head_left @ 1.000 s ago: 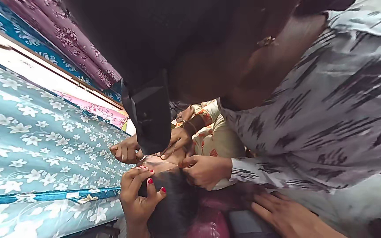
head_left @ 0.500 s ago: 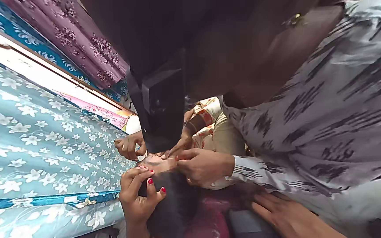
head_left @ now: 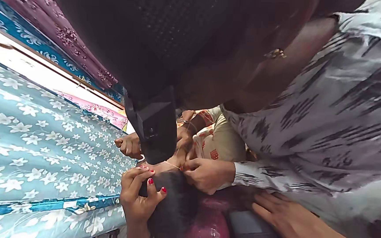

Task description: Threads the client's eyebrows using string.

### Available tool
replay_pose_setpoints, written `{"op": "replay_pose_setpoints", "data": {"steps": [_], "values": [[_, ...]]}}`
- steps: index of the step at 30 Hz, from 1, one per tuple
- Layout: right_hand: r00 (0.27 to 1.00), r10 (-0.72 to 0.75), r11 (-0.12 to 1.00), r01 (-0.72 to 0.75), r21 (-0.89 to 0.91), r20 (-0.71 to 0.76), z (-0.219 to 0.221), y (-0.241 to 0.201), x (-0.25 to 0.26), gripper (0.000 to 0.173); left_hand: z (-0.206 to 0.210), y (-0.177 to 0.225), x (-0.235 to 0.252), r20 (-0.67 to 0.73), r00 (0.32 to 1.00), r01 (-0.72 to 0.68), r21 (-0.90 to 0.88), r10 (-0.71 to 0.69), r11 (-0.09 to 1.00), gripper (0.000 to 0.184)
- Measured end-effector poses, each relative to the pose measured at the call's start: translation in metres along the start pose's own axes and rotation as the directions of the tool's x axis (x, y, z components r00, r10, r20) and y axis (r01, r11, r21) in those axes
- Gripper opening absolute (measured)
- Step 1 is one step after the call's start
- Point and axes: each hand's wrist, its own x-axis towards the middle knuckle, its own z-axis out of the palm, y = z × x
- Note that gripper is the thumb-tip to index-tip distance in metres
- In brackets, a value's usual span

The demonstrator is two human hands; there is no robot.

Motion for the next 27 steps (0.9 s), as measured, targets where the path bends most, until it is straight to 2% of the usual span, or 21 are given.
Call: {"op": "replay_pose_setpoints", "data": {"steps": [27], "values": [[1.0, 0.008, 1.0, -0.008, 0.009, 0.013, -0.0009, 0.0001, 0.0008, 0.07, -0.0003, -0.0015, 0.0012, 0.002, 1.0, -0.009, -0.026, 0.009, 1.0, 0.036]]}}
